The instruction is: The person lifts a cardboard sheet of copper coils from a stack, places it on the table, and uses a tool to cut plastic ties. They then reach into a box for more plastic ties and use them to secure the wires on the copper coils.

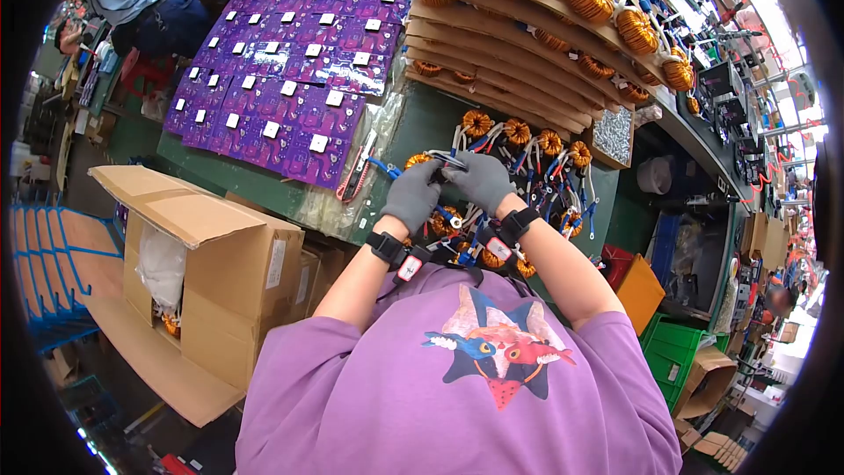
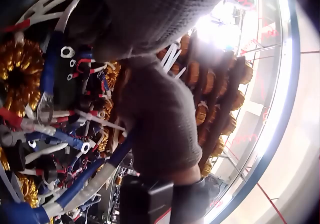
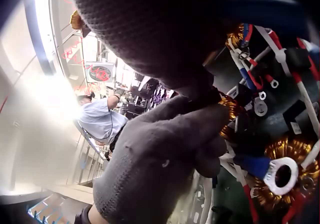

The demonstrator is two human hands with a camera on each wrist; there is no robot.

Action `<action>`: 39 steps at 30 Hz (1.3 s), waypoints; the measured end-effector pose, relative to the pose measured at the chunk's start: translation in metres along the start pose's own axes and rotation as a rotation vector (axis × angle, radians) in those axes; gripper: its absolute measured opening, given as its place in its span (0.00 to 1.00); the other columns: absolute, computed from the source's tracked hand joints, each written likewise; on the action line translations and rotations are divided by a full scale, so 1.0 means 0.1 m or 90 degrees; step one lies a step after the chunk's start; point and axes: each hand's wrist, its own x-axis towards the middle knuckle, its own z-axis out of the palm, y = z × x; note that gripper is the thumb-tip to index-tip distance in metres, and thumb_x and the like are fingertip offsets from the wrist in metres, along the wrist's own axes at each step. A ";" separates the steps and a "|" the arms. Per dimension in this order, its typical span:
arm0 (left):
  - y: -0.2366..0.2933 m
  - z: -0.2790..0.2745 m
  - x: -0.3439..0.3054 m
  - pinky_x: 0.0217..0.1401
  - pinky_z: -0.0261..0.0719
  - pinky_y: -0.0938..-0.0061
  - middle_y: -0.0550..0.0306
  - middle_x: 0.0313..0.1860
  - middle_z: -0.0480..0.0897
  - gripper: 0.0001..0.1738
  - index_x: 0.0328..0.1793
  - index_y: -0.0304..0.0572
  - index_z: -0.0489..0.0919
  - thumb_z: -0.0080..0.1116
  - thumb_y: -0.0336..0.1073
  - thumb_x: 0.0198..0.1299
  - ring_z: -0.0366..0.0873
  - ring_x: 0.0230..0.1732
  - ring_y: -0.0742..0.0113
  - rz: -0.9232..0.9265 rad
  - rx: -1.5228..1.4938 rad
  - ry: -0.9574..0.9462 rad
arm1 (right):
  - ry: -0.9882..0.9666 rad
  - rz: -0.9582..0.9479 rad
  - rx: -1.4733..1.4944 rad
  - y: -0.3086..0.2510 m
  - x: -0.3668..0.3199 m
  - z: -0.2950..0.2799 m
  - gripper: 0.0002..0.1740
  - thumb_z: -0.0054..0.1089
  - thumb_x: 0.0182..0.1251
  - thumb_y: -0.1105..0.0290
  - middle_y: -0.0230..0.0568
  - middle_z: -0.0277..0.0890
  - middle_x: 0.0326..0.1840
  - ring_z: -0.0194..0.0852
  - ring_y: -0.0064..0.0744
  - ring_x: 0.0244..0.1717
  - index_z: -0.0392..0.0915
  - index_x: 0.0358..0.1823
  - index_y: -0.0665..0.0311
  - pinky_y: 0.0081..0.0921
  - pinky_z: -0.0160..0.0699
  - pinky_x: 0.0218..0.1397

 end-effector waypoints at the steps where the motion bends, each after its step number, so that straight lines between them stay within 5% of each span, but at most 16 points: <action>1: 0.02 -0.07 0.03 0.48 0.77 0.63 0.44 0.41 0.82 0.18 0.49 0.42 0.80 0.60 0.37 0.51 0.79 0.46 0.48 -0.002 0.000 0.001 | -0.002 -0.001 -0.001 0.02 0.00 0.00 0.18 0.58 0.59 0.51 0.47 0.80 0.38 0.78 0.49 0.41 0.80 0.40 0.58 0.38 0.75 0.43; 3: 0.16 -0.26 0.14 0.46 0.76 0.60 0.44 0.38 0.81 0.14 0.42 0.42 0.82 0.59 0.40 0.52 0.79 0.45 0.48 -0.058 0.176 -0.185 | -0.016 0.002 0.010 0.05 -0.01 0.01 0.22 0.60 0.58 0.48 0.49 0.80 0.38 0.78 0.49 0.42 0.79 0.39 0.61 0.38 0.74 0.44; 9: 0.29 -0.34 0.18 0.41 0.76 0.61 0.47 0.32 0.82 0.13 0.38 0.42 0.82 0.59 0.42 0.52 0.80 0.37 0.51 -0.030 0.304 -0.219 | -0.010 0.046 0.094 0.03 -0.02 0.03 0.25 0.65 0.53 0.48 0.51 0.80 0.39 0.78 0.49 0.43 0.79 0.38 0.64 0.36 0.74 0.44; 12: 0.15 -0.36 0.12 0.31 0.74 0.77 0.57 0.28 0.80 0.16 0.38 0.35 0.81 0.61 0.42 0.51 0.78 0.31 0.71 -0.164 -0.119 -0.271 | 0.014 0.047 0.192 0.14 0.01 0.13 0.23 0.66 0.53 0.51 0.52 0.80 0.39 0.78 0.50 0.42 0.79 0.39 0.65 0.35 0.73 0.43; 16: 0.07 -0.37 0.05 0.31 0.75 0.77 0.58 0.32 0.81 0.15 0.39 0.35 0.80 0.59 0.40 0.53 0.79 0.32 0.69 -0.273 -0.385 -0.279 | 0.009 0.047 0.225 0.23 0.07 0.23 0.21 0.65 0.53 0.55 0.51 0.79 0.34 0.78 0.45 0.36 0.79 0.40 0.66 0.32 0.73 0.41; 18: 0.06 -0.42 0.09 0.33 0.77 0.75 0.55 0.36 0.81 0.14 0.44 0.36 0.77 0.57 0.37 0.56 0.79 0.34 0.68 -0.398 -0.575 -0.294 | -0.025 -0.045 0.355 0.30 0.06 0.21 0.17 0.62 0.55 0.60 0.42 0.77 0.28 0.74 0.30 0.29 0.80 0.38 0.68 0.25 0.71 0.35; 22: -0.02 -0.37 0.09 0.31 0.78 0.78 0.54 0.35 0.80 0.12 0.44 0.35 0.76 0.56 0.35 0.57 0.79 0.30 0.69 -0.340 -0.674 -0.224 | -0.069 0.050 0.664 0.33 -0.01 0.15 0.08 0.58 0.56 0.69 0.23 0.71 0.25 0.63 0.13 0.24 0.80 0.33 0.65 0.16 0.60 0.27; 26: -0.05 -0.26 0.07 0.33 0.78 0.80 0.55 0.36 0.81 0.13 0.48 0.37 0.75 0.58 0.31 0.57 0.79 0.32 0.71 -0.260 -0.551 -0.219 | -0.120 0.113 0.703 0.30 -0.10 0.01 0.07 0.60 0.59 0.67 0.22 0.71 0.24 0.60 0.12 0.22 0.81 0.34 0.63 0.15 0.58 0.25; 31: -0.05 -0.24 0.09 0.33 0.77 0.81 0.55 0.37 0.82 0.14 0.49 0.36 0.76 0.61 0.29 0.56 0.80 0.33 0.74 -0.256 -0.561 -0.189 | -0.028 0.126 0.669 0.20 -0.10 0.08 0.09 0.62 0.62 0.65 0.25 0.75 0.26 0.62 0.12 0.22 0.82 0.37 0.63 0.14 0.59 0.24; 39: -0.01 -0.24 0.20 0.33 0.77 0.79 0.55 0.27 0.81 0.08 0.35 0.30 0.81 0.66 0.28 0.51 0.78 0.26 0.71 -0.323 -0.504 -0.242 | -0.017 0.135 0.657 0.22 -0.12 0.04 0.09 0.65 0.58 0.69 0.31 0.80 0.32 0.74 0.18 0.29 0.82 0.38 0.65 0.17 0.73 0.33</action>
